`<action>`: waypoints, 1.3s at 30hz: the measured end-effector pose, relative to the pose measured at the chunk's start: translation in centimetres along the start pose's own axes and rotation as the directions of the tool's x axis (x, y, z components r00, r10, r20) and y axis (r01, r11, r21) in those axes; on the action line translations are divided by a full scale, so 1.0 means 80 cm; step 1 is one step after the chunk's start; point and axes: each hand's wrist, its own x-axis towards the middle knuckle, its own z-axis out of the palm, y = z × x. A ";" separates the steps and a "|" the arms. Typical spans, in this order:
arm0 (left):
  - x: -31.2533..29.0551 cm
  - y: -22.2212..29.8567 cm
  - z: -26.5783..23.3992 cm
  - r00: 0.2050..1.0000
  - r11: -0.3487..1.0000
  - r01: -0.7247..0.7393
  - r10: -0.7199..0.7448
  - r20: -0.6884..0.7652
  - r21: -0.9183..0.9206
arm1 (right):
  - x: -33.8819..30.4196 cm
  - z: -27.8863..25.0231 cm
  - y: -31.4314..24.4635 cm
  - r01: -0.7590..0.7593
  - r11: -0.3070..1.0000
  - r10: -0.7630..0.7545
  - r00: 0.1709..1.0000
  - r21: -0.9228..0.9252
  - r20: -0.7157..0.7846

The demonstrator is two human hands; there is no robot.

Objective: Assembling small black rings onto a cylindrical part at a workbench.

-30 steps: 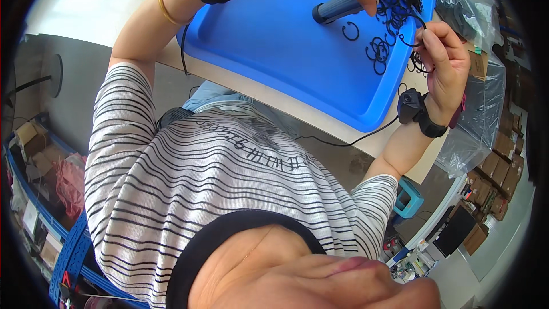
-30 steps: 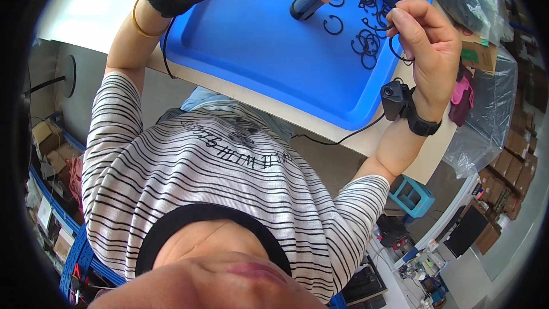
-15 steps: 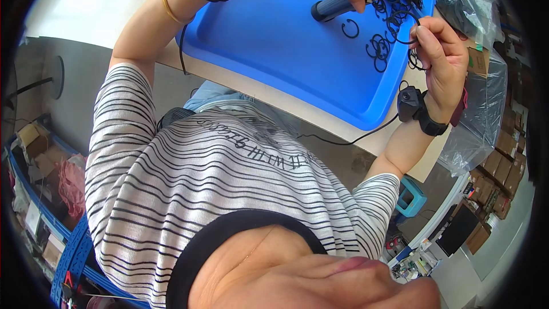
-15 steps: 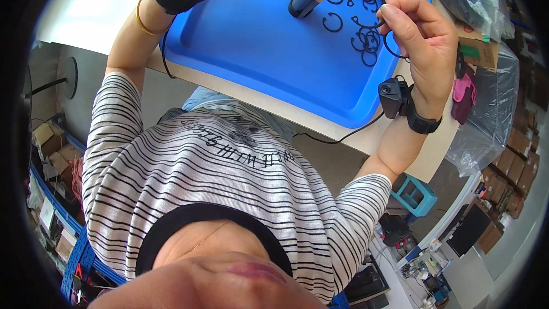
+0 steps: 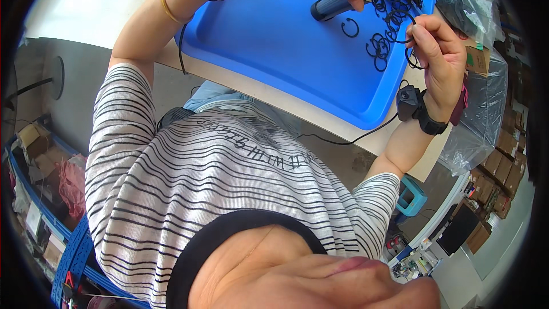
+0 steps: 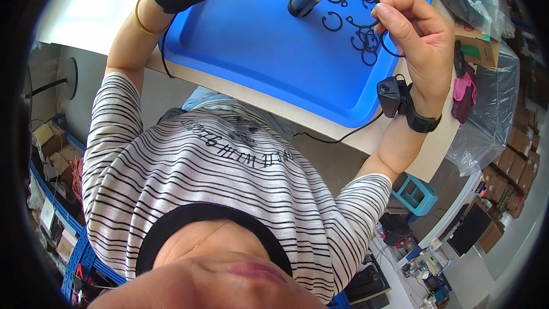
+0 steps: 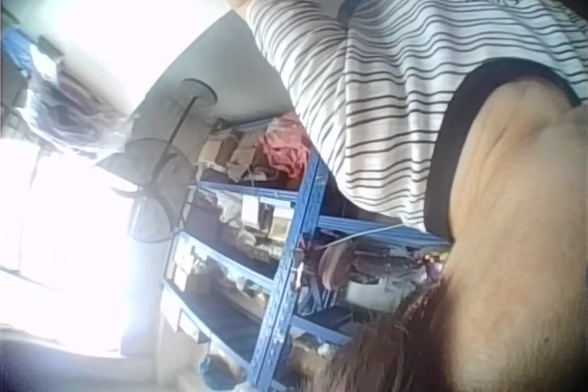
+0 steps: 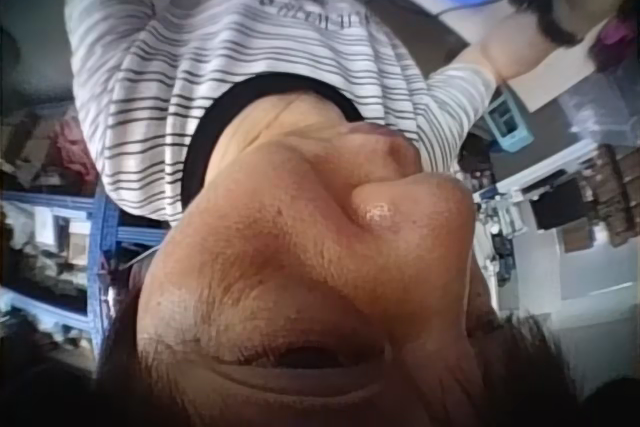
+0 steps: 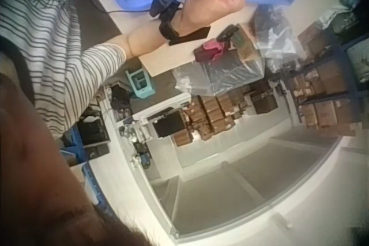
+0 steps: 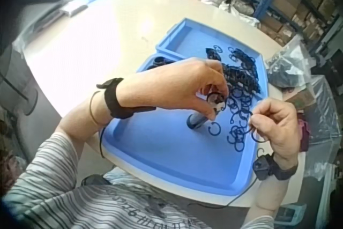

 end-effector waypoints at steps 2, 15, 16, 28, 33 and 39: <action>0.000 0.000 0.000 1.000 1.000 0.006 -0.006 0.003 0.012 | 0.000 -0.001 0.000 -0.001 1.000 0.001 1.000 0.003 0.011; 0.002 0.013 -0.007 0.995 0.996 0.087 -0.088 0.053 0.026 | 0.001 -0.002 0.005 0.000 1.000 0.000 0.999 -0.006 0.037; 0.000 0.012 -0.006 0.998 0.998 0.054 -0.055 0.034 0.036 | 0.001 -0.002 0.005 0.001 1.000 -0.001 0.999 -0.006 0.039; 0.000 0.007 -0.002 0.997 0.997 0.075 -0.075 0.033 0.012 | 0.002 -0.002 0.007 -0.007 1.000 0.008 0.999 -0.026 0.041; -0.001 0.009 -0.004 0.999 0.999 0.027 -0.028 0.017 0.041 | 0.002 -0.003 0.009 -0.006 0.999 0.008 0.999 -0.037 0.041; -0.002 0.008 -0.003 1.000 0.999 0.019 -0.019 0.005 0.038 | 0.003 -0.003 0.008 -0.007 0.999 0.008 0.999 -0.043 0.039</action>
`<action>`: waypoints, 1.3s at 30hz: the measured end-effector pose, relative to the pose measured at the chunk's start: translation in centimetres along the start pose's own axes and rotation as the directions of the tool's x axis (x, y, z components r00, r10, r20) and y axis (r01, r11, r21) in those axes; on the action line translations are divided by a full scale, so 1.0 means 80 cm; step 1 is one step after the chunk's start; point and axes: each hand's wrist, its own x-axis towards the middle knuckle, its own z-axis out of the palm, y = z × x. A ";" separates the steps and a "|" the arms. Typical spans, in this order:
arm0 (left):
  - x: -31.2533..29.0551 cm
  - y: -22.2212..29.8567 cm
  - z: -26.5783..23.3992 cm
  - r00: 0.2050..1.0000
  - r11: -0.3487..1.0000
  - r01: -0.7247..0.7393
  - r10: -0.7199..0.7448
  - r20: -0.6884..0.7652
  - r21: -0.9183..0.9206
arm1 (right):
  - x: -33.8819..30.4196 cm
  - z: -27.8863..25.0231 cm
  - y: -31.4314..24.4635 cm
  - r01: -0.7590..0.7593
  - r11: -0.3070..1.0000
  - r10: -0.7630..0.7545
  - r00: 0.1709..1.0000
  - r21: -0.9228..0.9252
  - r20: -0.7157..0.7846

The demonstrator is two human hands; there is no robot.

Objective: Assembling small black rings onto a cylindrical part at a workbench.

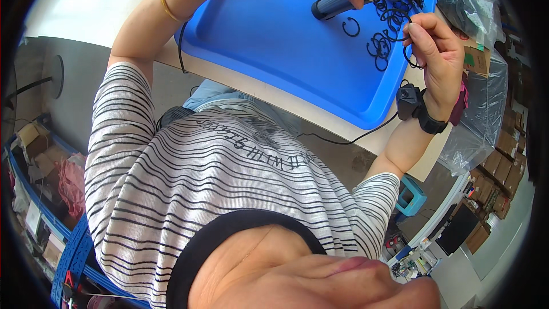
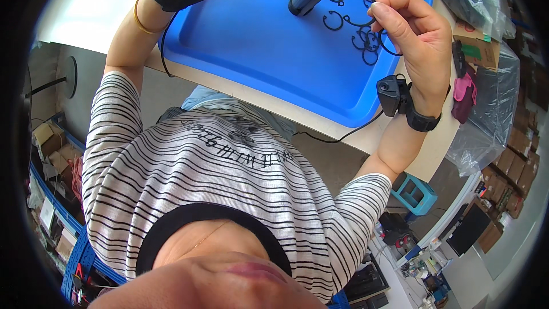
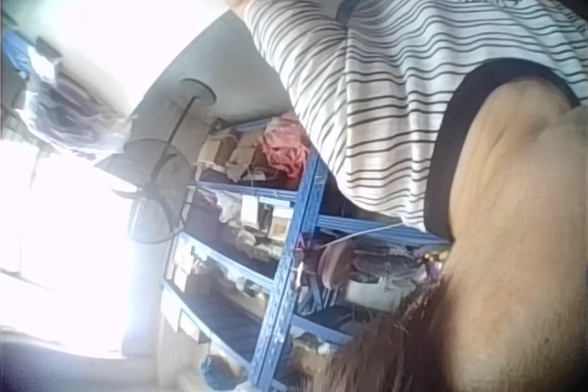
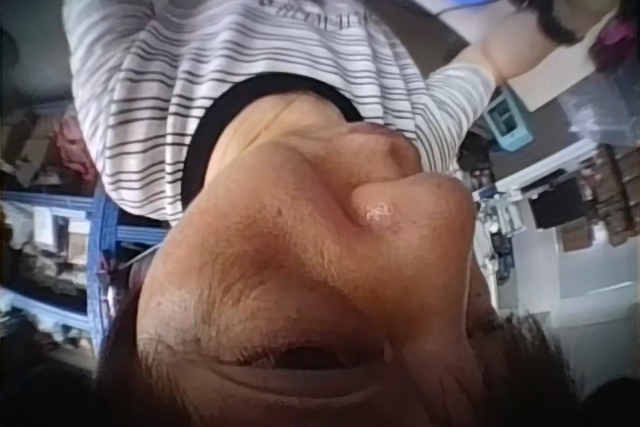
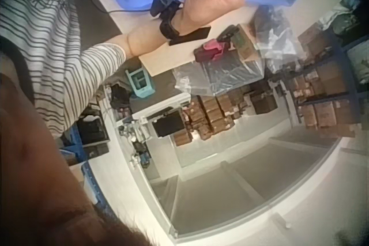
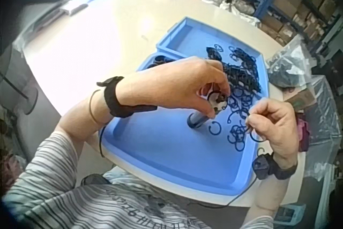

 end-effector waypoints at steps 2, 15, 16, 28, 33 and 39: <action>0.000 -0.001 0.001 0.999 0.999 0.046 -0.046 0.010 0.006 | 0.001 0.001 -0.001 0.002 1.000 -0.002 1.000 -0.001 0.001; 0.001 -0.003 0.005 0.998 0.997 0.054 -0.055 -0.005 -0.046 | 0.002 0.002 0.000 -0.034 0.998 0.034 0.999 -0.048 0.006; 0.001 -0.003 0.005 0.998 0.997 0.055 -0.055 -0.007 -0.049 | 0.002 0.002 0.000 -0.034 0.998 0.035 0.999 -0.049 0.005; 0.001 0.007 -0.005 0.996 0.999 0.023 -0.026 -0.083 -0.036 | 0.004 0.002 -0.002 -0.024 1.000 0.023 0.999 0.003 0.049; 0.002 0.026 -0.010 0.991 0.998 -0.012 0.003 -0.137 -0.064 | 0.003 -0.006 0.003 0.013 1.000 -0.013 1.000 0.013 0.004; 0.001 0.026 0.004 0.980 0.990 -0.086 0.063 -0.190 -0.113 | 0.004 -0.002 0.000 0.081 0.996 -0.086 0.986 -0.042 -0.146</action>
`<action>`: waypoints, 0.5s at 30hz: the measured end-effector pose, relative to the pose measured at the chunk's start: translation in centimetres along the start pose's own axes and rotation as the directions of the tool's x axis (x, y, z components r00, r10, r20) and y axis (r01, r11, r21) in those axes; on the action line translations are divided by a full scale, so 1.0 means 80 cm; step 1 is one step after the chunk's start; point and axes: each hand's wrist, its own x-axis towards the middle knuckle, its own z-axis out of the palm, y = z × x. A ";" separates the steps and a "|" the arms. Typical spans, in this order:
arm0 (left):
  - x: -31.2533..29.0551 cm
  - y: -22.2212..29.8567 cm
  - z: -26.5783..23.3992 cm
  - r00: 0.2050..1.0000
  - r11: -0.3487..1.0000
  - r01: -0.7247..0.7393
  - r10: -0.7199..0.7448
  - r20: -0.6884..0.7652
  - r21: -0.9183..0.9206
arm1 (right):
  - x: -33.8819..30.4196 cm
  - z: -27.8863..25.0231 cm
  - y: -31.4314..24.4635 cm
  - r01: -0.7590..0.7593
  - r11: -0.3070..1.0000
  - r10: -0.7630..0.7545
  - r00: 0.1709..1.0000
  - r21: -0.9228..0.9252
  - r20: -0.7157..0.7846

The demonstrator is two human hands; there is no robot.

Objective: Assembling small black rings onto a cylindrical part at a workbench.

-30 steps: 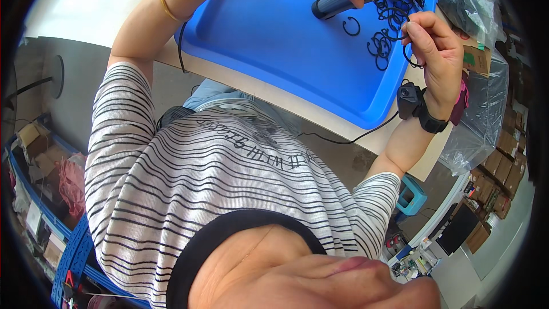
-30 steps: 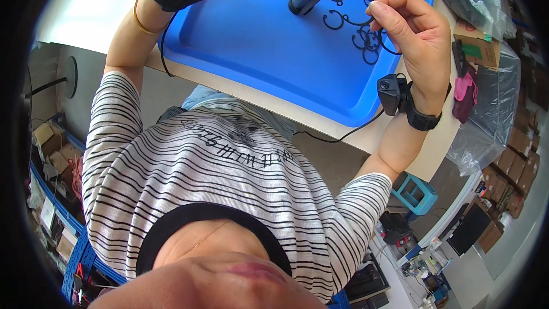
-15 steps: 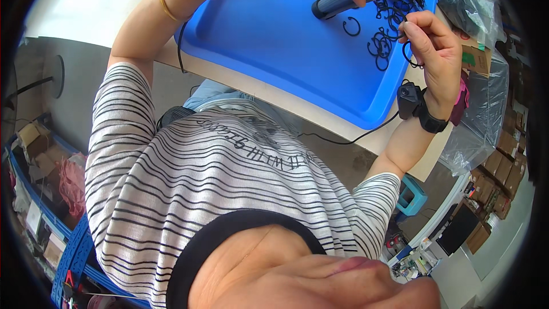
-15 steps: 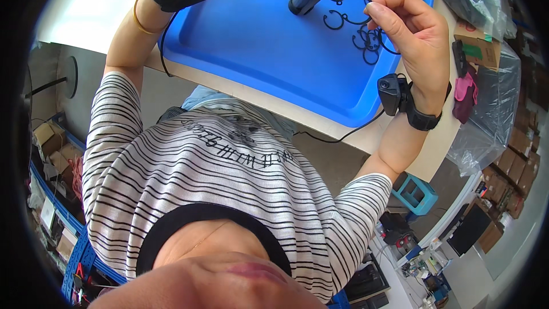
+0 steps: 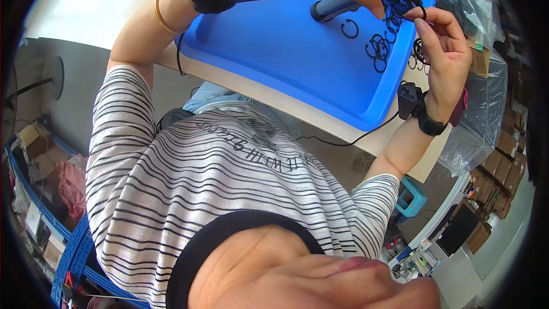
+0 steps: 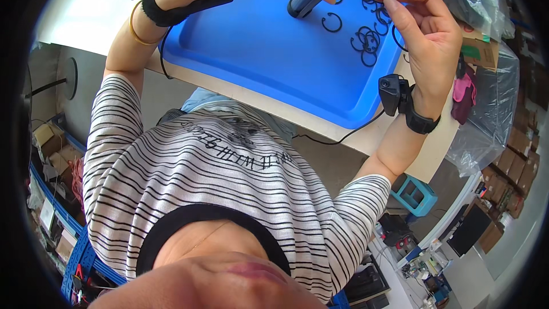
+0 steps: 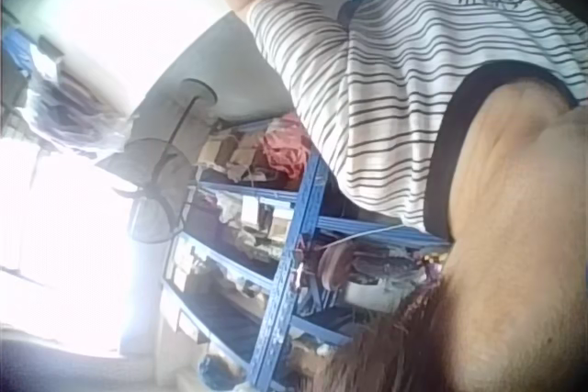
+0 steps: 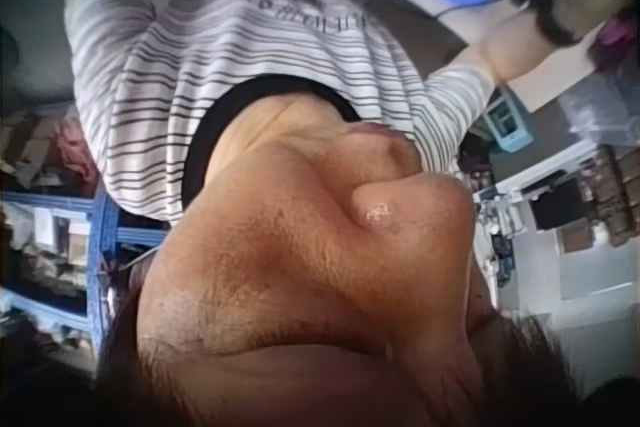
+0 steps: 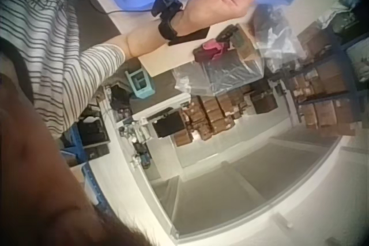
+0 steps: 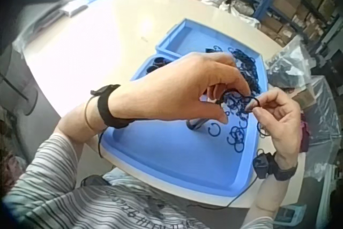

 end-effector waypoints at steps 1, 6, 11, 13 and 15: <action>0.001 -0.003 0.002 1.000 1.000 -0.006 0.006 -0.002 0.001 | 0.000 0.002 -0.001 0.012 1.000 -0.012 1.000 -0.013 -0.023; 0.003 0.010 -0.001 1.000 0.999 -0.020 0.021 -0.006 0.035 | -0.002 0.009 -0.004 0.068 0.996 -0.067 0.997 0.049 -0.036; 0.004 0.006 0.001 1.000 1.000 -0.015 0.014 0.016 0.026 | -0.007 0.000 -0.009 -0.074 0.985 0.063 0.995 0.154 0.078; 0.002 0.004 0.007 0.997 0.998 -0.066 0.066 -0.029 0.018 | -0.008 0.003 -0.009 -0.113 0.978 0.094 0.989 0.174 0.112; 0.000 -0.002 0.016 0.990 0.993 -0.117 0.117 -0.075 0.002 | -0.006 0.009 -0.013 -0.167 0.961 0.137 0.980 0.222 0.144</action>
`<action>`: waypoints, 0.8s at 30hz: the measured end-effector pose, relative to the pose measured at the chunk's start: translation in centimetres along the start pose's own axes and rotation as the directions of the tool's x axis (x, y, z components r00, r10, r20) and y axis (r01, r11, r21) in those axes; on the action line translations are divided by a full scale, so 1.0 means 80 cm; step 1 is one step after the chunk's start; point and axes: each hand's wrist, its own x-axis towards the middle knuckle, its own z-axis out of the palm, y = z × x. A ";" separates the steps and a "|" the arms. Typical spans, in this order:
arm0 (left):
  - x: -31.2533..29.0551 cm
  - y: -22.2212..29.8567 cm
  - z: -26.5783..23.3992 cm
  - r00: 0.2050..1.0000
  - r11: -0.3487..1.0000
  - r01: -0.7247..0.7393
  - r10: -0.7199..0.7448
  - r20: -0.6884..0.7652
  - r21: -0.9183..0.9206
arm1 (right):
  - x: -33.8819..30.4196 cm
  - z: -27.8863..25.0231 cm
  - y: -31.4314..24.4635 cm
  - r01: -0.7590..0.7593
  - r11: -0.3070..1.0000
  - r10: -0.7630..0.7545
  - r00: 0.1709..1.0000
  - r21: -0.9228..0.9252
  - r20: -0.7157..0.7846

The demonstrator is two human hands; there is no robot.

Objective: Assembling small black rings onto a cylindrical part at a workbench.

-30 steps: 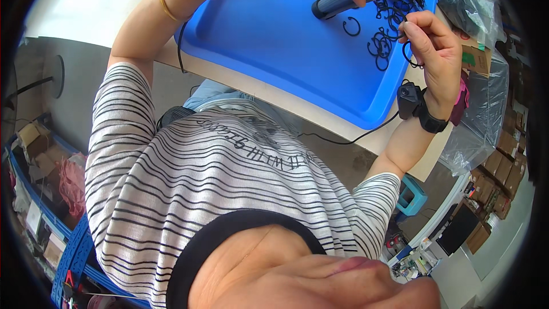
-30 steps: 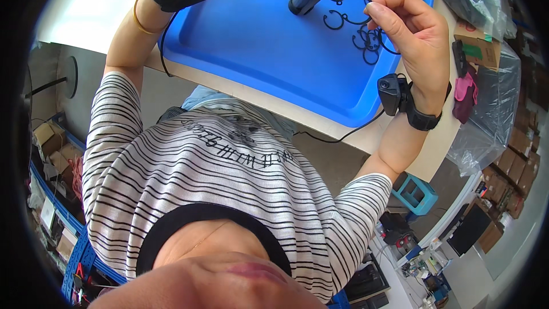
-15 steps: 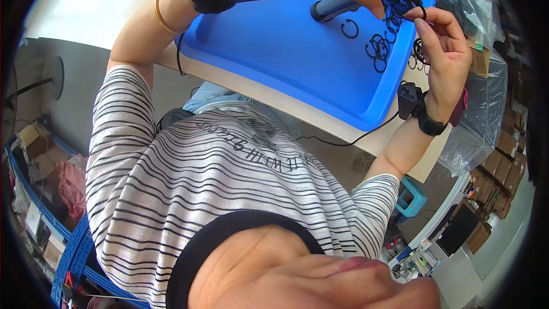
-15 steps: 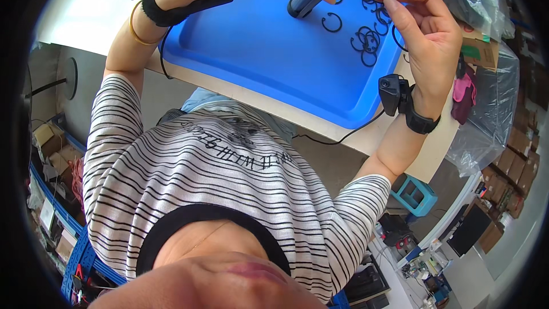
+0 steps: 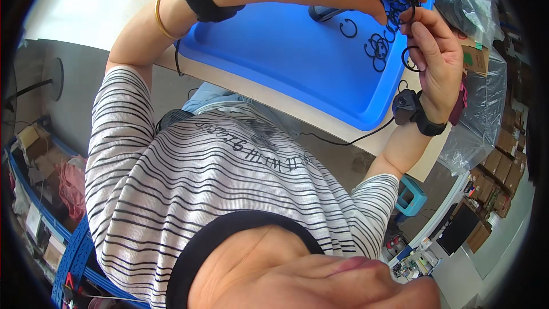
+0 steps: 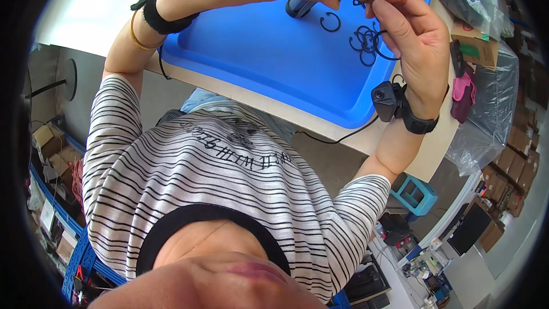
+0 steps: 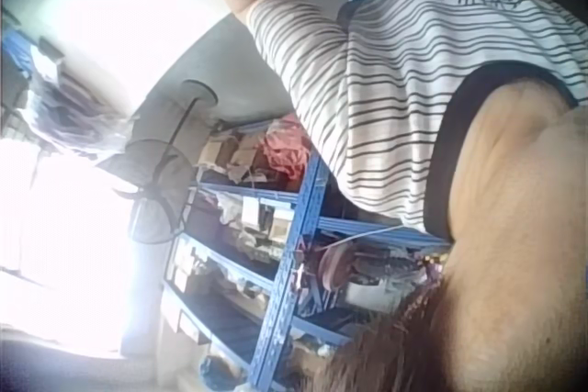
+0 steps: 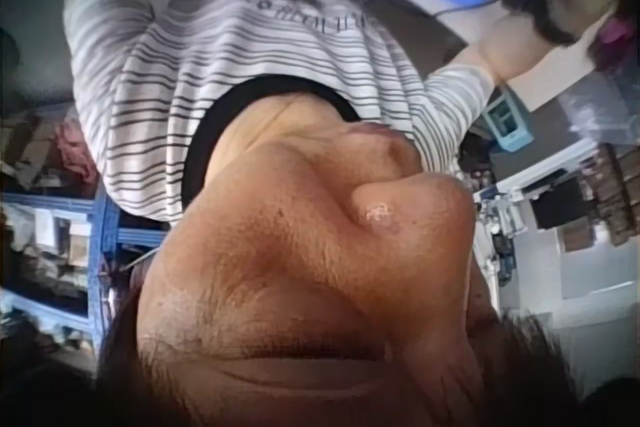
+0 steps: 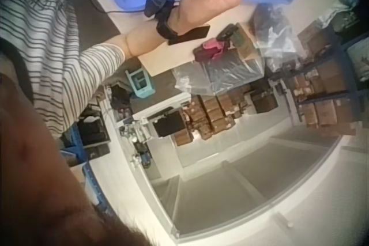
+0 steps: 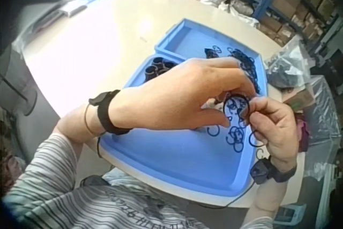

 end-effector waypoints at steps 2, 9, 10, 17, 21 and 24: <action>0.000 -0.003 0.006 0.993 0.992 -0.112 0.114 -0.042 0.062 | -0.001 0.006 0.007 0.012 1.000 -0.013 0.999 -0.020 -0.037; 0.004 0.033 -0.013 0.993 0.992 0.117 -0.118 -0.016 -0.038 | -0.004 -0.006 0.007 0.061 0.998 -0.063 0.995 -0.029 -0.077; 0.007 0.040 -0.015 0.933 0.921 0.358 -0.348 0.090 -0.152 | -0.004 -0.005 0.005 0.063 0.998 -0.064 0.995 -0.020 -0.075; 0.004 0.030 -0.014 0.806 0.721 0.588 -0.485 0.339 -0.366 | -0.005 0.005 0.001 0.081 0.995 -0.085 0.993 -0.049 -0.077; 0.002 0.027 -0.012 0.782 0.672 0.622 -0.505 0.365 -0.402 | -0.005 0.000 -0.002 0.026 0.999 -0.026 0.999 -0.026 -0.032; 0.002 0.030 -0.011 0.764 0.619 0.645 -0.525 0.374 -0.448 | -0.006 0.007 -0.003 0.080 0.996 -0.081 0.996 -0.030 -0.039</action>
